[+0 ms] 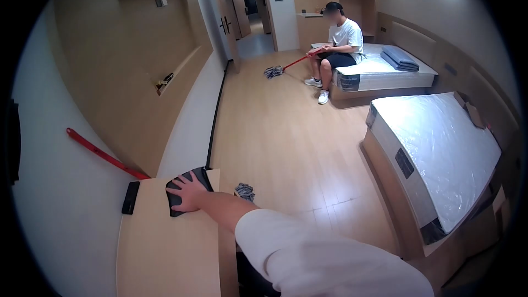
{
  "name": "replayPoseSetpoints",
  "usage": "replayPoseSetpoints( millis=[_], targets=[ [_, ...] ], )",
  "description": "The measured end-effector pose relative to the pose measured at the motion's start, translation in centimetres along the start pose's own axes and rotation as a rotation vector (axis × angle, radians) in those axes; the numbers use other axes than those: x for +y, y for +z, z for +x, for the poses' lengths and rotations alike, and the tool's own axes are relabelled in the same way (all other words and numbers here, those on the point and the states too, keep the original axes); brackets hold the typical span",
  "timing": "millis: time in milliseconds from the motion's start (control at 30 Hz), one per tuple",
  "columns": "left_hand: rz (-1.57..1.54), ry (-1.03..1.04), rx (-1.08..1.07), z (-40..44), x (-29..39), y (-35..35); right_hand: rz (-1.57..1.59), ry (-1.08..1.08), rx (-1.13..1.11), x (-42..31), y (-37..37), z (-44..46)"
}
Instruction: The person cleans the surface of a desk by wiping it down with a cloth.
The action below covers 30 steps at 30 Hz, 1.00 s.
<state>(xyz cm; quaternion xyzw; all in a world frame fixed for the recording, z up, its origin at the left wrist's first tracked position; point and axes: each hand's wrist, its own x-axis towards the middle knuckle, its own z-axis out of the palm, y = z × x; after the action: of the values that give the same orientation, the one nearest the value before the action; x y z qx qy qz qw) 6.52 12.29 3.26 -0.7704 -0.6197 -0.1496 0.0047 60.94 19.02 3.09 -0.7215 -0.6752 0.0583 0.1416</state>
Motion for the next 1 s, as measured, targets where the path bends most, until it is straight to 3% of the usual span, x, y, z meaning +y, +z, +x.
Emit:
replayPoseSetpoints(
  millis=[133,367,567,867,1000],
  targets=[
    [0.056,0.046,0.044,0.4,-1.0,1.1,-0.016,-0.044,-0.025,-0.9,-0.9,-4.1],
    [0.088,0.051,0.094,0.1,-0.6,1.8,0.036,-0.364,-0.158,-3.9,0.1,-11.5],
    [0.083,0.026,0.066,0.2,-1.3,2.5,0.130,-0.537,-0.126,-6.4,0.8,-13.4],
    [0.061,0.005,0.047,-0.1,-0.7,1.6,0.141,-0.528,-0.151,-7.1,0.7,-14.6],
    [0.067,-0.005,0.042,-0.2,-0.3,0.8,0.145,-0.420,0.152,-6.7,2.1,-14.6]
  ],
)
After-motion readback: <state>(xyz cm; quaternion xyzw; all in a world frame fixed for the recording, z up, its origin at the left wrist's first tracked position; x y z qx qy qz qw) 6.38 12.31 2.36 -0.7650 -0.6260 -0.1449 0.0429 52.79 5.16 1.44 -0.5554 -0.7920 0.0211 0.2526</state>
